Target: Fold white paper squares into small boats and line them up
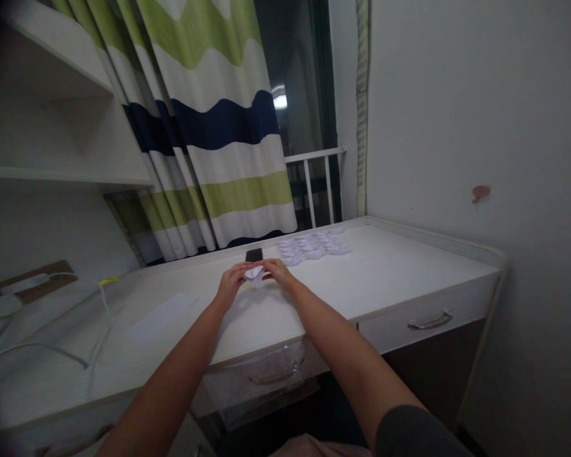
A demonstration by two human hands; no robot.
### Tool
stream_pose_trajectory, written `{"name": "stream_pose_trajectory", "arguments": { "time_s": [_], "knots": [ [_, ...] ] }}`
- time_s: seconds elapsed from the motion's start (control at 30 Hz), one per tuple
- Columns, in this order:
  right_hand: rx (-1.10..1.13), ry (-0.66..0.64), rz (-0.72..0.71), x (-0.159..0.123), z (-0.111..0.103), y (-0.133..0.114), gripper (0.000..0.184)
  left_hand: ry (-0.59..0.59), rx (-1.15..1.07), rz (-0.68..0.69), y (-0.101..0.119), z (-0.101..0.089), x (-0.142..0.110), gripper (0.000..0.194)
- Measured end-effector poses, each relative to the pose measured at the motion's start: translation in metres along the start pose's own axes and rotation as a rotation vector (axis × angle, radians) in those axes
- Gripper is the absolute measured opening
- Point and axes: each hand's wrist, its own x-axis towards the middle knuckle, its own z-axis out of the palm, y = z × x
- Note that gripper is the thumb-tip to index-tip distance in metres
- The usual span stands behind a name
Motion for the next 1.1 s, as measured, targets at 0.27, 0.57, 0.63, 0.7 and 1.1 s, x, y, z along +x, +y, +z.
{"name": "stream_pose_trajectory", "arguments": {
  "time_s": [0.27,0.57,0.63,0.7,1.1],
  "knots": [
    [-0.038,0.017,0.011,0.003,0.001,0.003,0.026,0.095,0.066,-0.033,-0.006,0.001,0.003,0.041],
    [-0.059,0.031,-0.095,0.005,-0.003,0.007,0.032,0.004,0.098,-0.201,-0.01,-0.002,0.003,0.032],
    [-0.05,0.035,-0.104,0.006,-0.002,0.007,0.037,0.003,0.103,-0.176,-0.01,-0.002,0.003,0.031],
    [-0.056,0.053,-0.084,0.006,-0.002,0.008,0.036,-0.005,0.11,-0.155,-0.009,-0.002,0.003,0.03],
    [-0.231,0.041,-0.079,0.006,-0.001,0.006,0.026,-0.091,0.197,-0.113,-0.011,-0.002,0.003,0.022]
  ]
}}
